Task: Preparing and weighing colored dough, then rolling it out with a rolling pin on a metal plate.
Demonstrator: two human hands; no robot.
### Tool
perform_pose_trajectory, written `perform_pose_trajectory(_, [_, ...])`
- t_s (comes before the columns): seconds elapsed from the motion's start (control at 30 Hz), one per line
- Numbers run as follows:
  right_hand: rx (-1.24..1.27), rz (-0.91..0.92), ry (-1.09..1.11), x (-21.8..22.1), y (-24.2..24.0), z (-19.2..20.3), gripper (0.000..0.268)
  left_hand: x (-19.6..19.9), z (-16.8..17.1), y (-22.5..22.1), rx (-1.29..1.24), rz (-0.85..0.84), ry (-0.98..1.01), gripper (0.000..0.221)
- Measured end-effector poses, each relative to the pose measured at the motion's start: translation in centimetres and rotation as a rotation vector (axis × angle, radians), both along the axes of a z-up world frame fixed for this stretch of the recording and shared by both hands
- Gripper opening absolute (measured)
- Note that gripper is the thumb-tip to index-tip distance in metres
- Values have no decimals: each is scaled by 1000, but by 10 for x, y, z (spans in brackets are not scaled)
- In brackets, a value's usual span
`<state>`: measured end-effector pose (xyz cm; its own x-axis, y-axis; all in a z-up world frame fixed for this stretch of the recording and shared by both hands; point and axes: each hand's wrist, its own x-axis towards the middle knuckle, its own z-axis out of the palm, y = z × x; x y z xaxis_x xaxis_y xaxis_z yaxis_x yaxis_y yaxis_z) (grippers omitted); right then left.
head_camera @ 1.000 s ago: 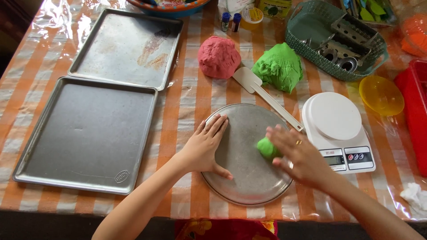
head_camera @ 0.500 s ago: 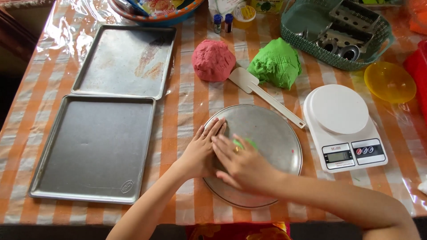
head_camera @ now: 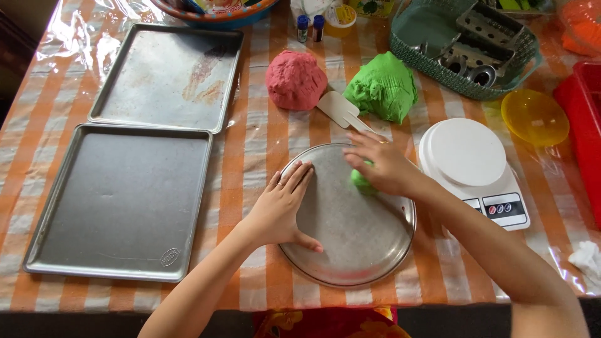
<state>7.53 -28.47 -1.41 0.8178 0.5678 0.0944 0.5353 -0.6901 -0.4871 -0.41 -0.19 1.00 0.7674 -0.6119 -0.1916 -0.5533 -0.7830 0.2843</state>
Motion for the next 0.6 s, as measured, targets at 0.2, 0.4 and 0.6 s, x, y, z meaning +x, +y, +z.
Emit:
perform_pose_trajectory(0.2, [-291,97,-274,-56,102,4,77,0,-2,2,-36,-22,-7,157])
perform_pose_trajectory(0.4, [-262,544,-597,-148,35,22,40,0,-46,7,-169,-14,-152,159])
perform_pose_trajectory(0.6, [74,260,-225,-93,-47,0,61,0,-6,1,-1,-3,-11,161])
